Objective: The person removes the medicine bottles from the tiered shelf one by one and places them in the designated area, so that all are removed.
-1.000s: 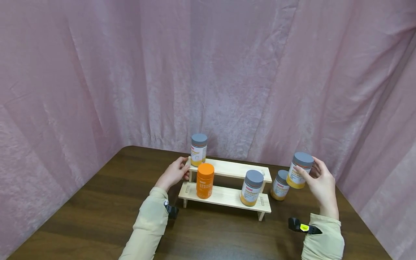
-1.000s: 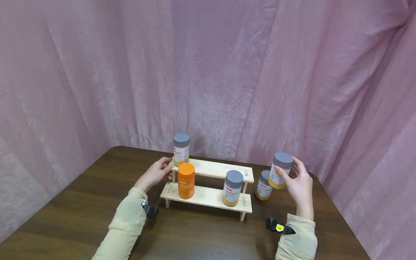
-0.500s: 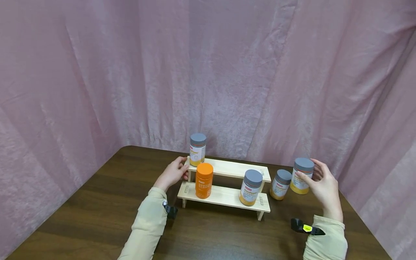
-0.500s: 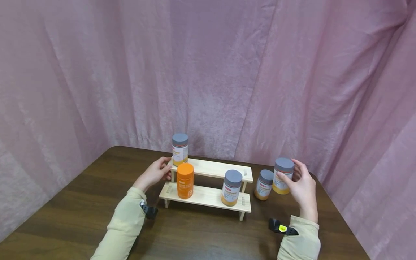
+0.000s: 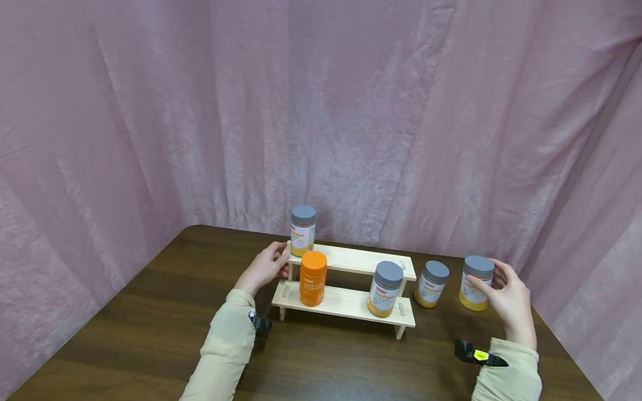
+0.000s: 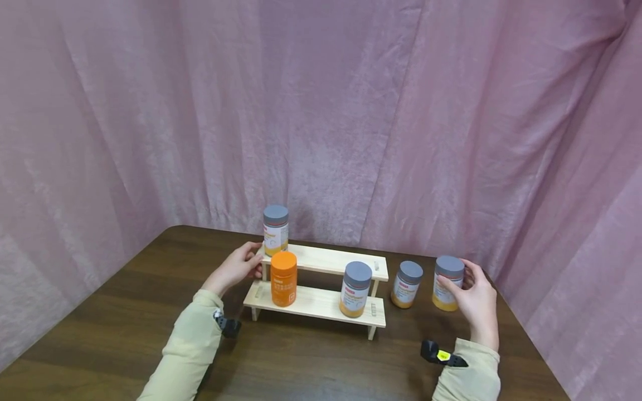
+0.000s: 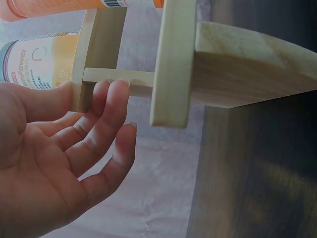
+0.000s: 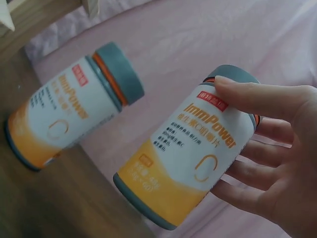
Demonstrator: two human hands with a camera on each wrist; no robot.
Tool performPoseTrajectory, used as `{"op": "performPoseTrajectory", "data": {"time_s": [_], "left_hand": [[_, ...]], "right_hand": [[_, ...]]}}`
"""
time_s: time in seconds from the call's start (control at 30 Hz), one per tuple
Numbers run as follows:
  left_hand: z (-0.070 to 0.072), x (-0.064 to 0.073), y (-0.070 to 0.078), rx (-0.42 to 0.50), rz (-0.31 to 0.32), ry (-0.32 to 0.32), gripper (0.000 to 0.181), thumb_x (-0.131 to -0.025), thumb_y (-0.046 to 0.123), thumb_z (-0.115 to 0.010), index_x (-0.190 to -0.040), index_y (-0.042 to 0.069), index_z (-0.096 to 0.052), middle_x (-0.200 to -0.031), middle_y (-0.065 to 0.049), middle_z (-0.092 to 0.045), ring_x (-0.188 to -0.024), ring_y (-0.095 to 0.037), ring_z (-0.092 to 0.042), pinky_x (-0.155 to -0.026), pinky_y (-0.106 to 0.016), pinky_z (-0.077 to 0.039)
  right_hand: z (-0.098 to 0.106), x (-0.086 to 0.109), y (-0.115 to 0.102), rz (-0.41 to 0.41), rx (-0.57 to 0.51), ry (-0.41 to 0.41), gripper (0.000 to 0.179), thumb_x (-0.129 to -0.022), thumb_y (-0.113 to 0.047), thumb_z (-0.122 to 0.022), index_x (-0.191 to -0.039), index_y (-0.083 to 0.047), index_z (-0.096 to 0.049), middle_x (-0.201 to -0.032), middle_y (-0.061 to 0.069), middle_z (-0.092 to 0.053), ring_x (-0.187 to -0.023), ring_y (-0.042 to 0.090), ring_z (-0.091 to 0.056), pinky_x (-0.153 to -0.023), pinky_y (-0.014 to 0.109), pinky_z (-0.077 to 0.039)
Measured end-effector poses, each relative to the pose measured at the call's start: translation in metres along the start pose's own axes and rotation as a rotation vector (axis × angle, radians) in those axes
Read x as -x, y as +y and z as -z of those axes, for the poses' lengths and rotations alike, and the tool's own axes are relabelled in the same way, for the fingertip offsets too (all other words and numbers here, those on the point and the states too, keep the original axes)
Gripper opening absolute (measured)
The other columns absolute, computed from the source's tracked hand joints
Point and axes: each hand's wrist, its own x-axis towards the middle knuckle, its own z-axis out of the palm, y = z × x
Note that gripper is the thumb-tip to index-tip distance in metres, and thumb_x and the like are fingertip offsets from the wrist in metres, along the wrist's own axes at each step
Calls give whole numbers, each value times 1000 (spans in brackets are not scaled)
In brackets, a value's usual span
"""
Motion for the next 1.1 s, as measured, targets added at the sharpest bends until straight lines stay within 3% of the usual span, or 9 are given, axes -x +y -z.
{"op": "performPoseTrajectory", "data": {"time_s": [0.17,0.47,0.6,0.7,0.83,0.93,1.0,1.1], "left_hand": [[0,0,-1,12,4,-1,41,-102,8,-46,-139,-9,-37,-82,-17,-61,-64,-15,-61,-71,-38,-56],[1,0,0,-6,6,-2,42,-102,9,-46,-139,-8,-37,-81,-17,-61,-65,-16,-62,-73,-40,-56],[1,0,0,-1,1,-2,41,-102,8,-46,-139,-8,-38,-81,-18,-61,-65,-17,-62,-75,-42,-56],[1,0,0,3,0,-2,41,-102,8,-46,-138,-8,-38,-81,-18,-61,-65,-17,-62,-74,-42,-56],[0,-1,-1,0,1,-3,41,-102,8,-46,-138,-8,-38,-81,-18,-61,-65,-17,-62,-74,-41,-56],[0,0,-1,-10,5,-2,41,-102,9,-46,-138,-8,-38,-81,-17,-61,-64,-16,-61,-73,-40,-56],[-1,0,0,-12,12,-2,41,-102,9,-46,-139,-7,-38,-81,-16,-60,-64,-15,-61,-73,-40,-56],[-1,0,0,-16,16,0,42,-102,10,-47,-139,-7,-38,-80,-15,-60,-63,-14,-60,-72,-39,-56]], "right_hand": [[-5,0,13,-10,-14,-21,78,-79,-31,-80,-141,-2,-41,-135,26,-54,-78,-24,-36,-68,3,-36],[-14,-3,23,-8,10,-109,78,-81,-33,-79,-140,-1,-40,-136,27,-53,-81,-22,-38,-72,8,-38],[-17,-4,26,-13,39,-113,76,-81,-30,-79,-139,2,-41,-135,29,-53,-97,4,-58,-71,8,-37],[-19,-3,29,-34,38,-103,75,-79,-27,-80,-137,1,-42,-135,28,-54,-103,11,-59,-71,7,-36],[-21,-3,31,-57,3,-96,74,-80,-26,-80,-138,-1,-43,-137,26,-53,-87,-14,-43,-71,4,-35],[-22,-3,32,-74,-35,-107,73,-82,-25,-78,-141,-2,-42,-139,26,-51,-84,-19,-36,-74,4,-34],[-22,-4,32,-92,-56,-124,74,-83,-25,-77,-143,-2,-39,-141,25,-49,-92,-13,-43,-76,5,-34],[-22,-5,32,-119,-77,-157,76,-86,-24,-74,-146,0,-34,-145,25,-44,-112,10,-52,-80,7,-33]]}}
